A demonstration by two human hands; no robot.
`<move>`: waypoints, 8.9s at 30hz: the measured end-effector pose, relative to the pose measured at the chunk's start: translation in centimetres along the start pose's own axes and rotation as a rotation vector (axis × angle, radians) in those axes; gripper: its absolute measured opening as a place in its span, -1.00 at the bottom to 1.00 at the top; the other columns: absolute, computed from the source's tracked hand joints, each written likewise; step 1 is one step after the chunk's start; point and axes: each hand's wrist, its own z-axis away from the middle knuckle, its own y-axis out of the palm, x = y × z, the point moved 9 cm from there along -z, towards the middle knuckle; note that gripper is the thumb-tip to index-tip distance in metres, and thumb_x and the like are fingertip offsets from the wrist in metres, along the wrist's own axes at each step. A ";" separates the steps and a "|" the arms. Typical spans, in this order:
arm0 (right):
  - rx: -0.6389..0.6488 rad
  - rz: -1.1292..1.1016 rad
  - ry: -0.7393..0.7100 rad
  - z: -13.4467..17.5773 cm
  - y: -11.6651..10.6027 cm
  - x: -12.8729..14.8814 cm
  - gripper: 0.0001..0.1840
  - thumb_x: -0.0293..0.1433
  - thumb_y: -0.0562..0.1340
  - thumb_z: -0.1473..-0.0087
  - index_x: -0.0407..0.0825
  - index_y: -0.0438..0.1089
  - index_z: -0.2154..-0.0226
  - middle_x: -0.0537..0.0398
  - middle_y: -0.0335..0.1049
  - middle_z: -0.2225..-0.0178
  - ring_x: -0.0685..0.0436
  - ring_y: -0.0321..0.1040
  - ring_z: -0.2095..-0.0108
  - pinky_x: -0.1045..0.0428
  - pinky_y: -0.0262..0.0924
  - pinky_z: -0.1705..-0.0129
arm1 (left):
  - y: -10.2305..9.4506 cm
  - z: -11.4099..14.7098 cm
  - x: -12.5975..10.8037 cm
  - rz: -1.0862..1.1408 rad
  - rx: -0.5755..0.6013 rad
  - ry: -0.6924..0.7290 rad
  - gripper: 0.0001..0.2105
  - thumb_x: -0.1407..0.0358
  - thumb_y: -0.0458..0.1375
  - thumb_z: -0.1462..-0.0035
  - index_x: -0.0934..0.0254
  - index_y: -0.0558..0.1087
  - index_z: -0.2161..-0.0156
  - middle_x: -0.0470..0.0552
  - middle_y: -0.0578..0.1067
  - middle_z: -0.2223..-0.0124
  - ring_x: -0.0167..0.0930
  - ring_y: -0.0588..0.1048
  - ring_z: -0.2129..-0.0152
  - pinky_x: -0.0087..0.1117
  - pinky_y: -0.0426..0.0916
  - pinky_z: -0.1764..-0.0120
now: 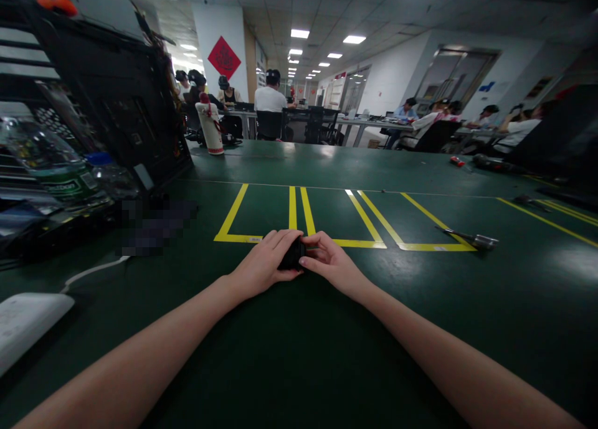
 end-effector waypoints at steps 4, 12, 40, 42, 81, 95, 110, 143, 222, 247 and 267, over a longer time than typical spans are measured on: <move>0.001 -0.004 -0.006 -0.1 0.0 -0.1 -0.73 -0.44 0.21 0.09 0.01 0.17 0.27 0.13 0.22 0.22 -0.02 0.26 0.18 -0.05 0.19 0.06 | 0.0 0.0 0.0 -0.004 -0.007 0.001 -0.41 0.32 0.19 0.08 0.19 0.02 -0.05 0.05 0.26 0.01 -0.28 0.28 0.12 -0.21 0.25 0.12; 0.008 -0.007 0.010 0.0 0.1 -0.1 -0.72 -0.44 0.21 0.10 0.02 0.17 0.28 0.13 0.22 0.23 -0.02 0.27 0.18 -0.05 0.23 0.10 | 0.1 -0.1 0.1 -0.012 0.007 -0.004 -0.41 0.31 0.18 0.09 0.16 0.01 -0.04 0.05 0.28 0.05 -0.28 0.31 0.20 -0.24 0.28 0.24; 0.021 -0.063 0.004 -0.3 -0.3 -0.8 -0.66 -0.45 0.26 0.16 0.01 0.17 0.27 0.13 0.22 0.20 -0.04 0.25 0.13 -0.05 0.15 0.03 | 0.5 -0.3 -0.5 0.029 0.048 0.083 -0.45 0.34 0.15 0.05 0.26 -0.02 -0.02 0.09 0.24 0.05 -0.30 0.26 0.12 -0.20 0.12 0.01; 0.036 -0.090 0.001 -0.2 -0.1 -0.8 -0.65 -0.46 0.26 0.16 0.02 0.16 0.28 0.14 0.21 0.20 -0.03 0.26 0.14 -0.04 0.17 0.05 | 0.4 -0.3 -0.5 0.034 0.059 0.083 -0.45 0.34 0.14 0.04 0.25 -0.03 -0.03 0.09 0.24 0.05 -0.30 0.26 0.12 -0.19 0.12 0.01; 0.057 -0.035 0.035 -0.1 0.0 -0.7 -0.61 -0.44 0.26 0.16 0.02 0.14 0.24 0.12 0.22 0.19 -0.04 0.24 0.13 -0.08 0.13 0.02 | 0.3 -0.2 -0.5 0.057 0.048 0.071 -0.44 0.35 0.15 0.07 0.20 -0.01 -0.02 0.06 0.25 0.05 -0.28 0.27 0.11 -0.14 0.12 0.03; -0.026 -0.008 0.045 -0.4 -0.7 -1.1 -0.72 -0.37 0.23 0.10 0.01 0.18 0.27 0.12 0.25 0.24 -0.02 0.26 0.17 -0.05 0.15 0.06 | 0.3 -0.3 -0.5 0.028 0.027 0.082 -0.42 0.32 0.17 0.07 0.22 -0.02 -0.03 0.07 0.25 0.04 -0.28 0.27 0.11 -0.15 0.12 0.02; 0.023 -0.014 0.021 0.0 0.0 -0.2 -0.76 -0.40 0.19 0.06 0.04 0.16 0.29 0.13 0.22 0.21 -0.01 0.26 0.19 -0.04 0.17 0.09 | 0.4 -0.3 -0.4 0.044 0.047 0.063 -0.44 0.34 0.16 0.07 0.22 -0.01 -0.02 0.07 0.24 0.05 -0.28 0.26 0.12 -0.14 0.11 0.02; -0.005 0.006 0.068 -0.4 -0.7 -1.1 -0.70 -0.36 0.20 0.08 0.01 0.20 0.22 0.07 0.24 0.17 -0.06 0.25 0.14 -0.09 0.14 0.04 | 0.4 -0.3 -0.4 0.034 0.038 0.066 -0.44 0.31 0.15 0.06 0.25 -0.01 -0.02 0.08 0.25 0.05 -0.29 0.27 0.11 -0.18 0.11 0.01; 0.024 0.005 0.008 0.0 0.1 -0.3 -0.65 -0.47 0.19 0.08 0.01 0.16 0.18 0.08 0.21 0.14 -0.04 0.24 0.11 -0.08 0.11 -0.02 | 0.4 -0.2 0.0 0.037 0.024 0.044 -0.44 0.34 0.15 0.07 0.24 0.00 -0.02 0.07 0.25 0.05 -0.29 0.26 0.10 -0.17 0.10 0.01; -0.001 -0.006 -0.012 0.1 0.2 -0.3 -0.71 -0.40 0.20 0.08 0.02 0.16 0.24 0.11 0.23 0.21 -0.05 0.28 0.15 -0.06 0.22 0.08 | 0.4 -0.2 -0.2 0.042 0.021 0.049 -0.44 0.35 0.14 0.07 0.21 -0.02 -0.02 0.08 0.24 0.06 -0.26 0.27 0.11 -0.12 0.12 0.04; 0.018 -0.013 0.002 0.1 0.1 -0.5 -0.68 -0.44 0.23 0.11 0.02 0.15 0.25 0.11 0.22 0.18 -0.06 0.25 0.11 -0.08 0.16 0.03 | 0.4 -0.1 -0.2 0.047 0.054 0.083 -0.42 0.36 0.14 0.07 0.22 -0.04 -0.04 0.09 0.22 0.04 -0.27 0.26 0.11 -0.15 0.12 0.03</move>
